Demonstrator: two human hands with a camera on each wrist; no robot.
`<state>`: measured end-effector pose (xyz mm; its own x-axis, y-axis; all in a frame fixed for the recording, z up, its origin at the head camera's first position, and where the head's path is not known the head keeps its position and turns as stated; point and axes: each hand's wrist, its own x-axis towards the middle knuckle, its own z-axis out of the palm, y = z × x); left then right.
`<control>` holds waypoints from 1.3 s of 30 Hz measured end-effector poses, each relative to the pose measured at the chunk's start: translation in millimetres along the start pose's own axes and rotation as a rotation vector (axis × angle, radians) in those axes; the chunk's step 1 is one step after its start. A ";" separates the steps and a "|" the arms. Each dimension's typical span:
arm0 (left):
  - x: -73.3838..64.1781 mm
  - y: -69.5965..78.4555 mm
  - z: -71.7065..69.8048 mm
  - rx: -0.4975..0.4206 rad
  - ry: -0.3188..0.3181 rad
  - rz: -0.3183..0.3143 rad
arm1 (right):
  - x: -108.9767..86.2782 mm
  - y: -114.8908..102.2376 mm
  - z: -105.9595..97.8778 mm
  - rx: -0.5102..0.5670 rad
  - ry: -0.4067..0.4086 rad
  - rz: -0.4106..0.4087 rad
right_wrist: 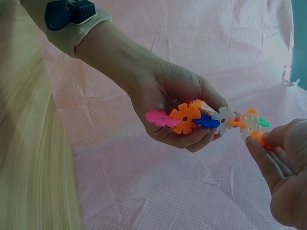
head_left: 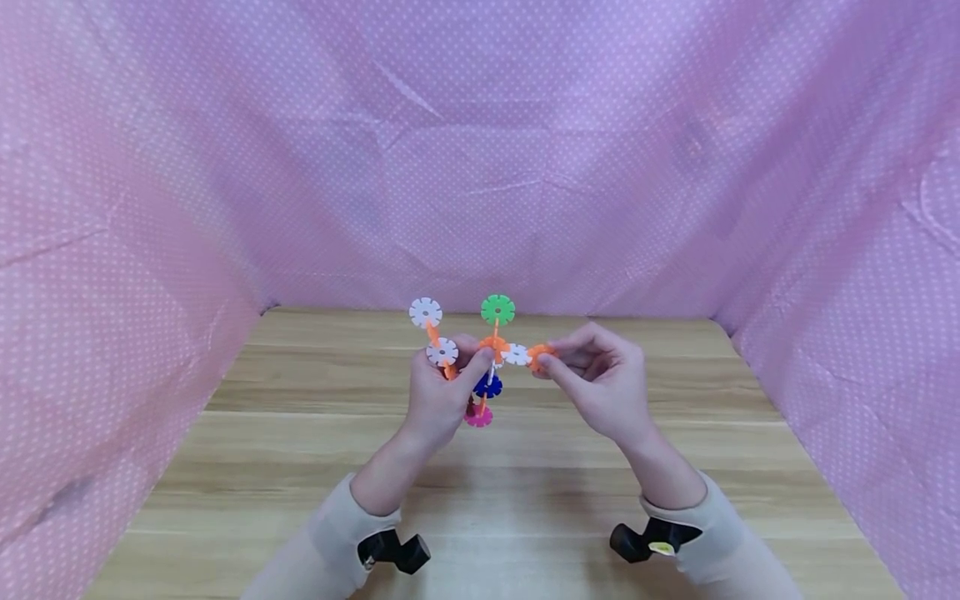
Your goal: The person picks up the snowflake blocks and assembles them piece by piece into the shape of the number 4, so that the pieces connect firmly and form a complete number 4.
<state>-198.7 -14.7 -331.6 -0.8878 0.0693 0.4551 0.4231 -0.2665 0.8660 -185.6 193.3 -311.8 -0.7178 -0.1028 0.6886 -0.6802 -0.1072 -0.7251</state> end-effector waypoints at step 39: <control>9.9 7.3 -13.5 0.203 -0.194 -0.080 | -6.3 5.3 -11.2 -0.327 -0.230 0.067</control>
<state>-206.9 -29.0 -323.6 -0.8770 0.2701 0.3975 0.3978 -0.0559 0.9158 -186.4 204.5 -320.1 -0.7356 -0.3213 0.5963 -0.6708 0.2234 -0.7071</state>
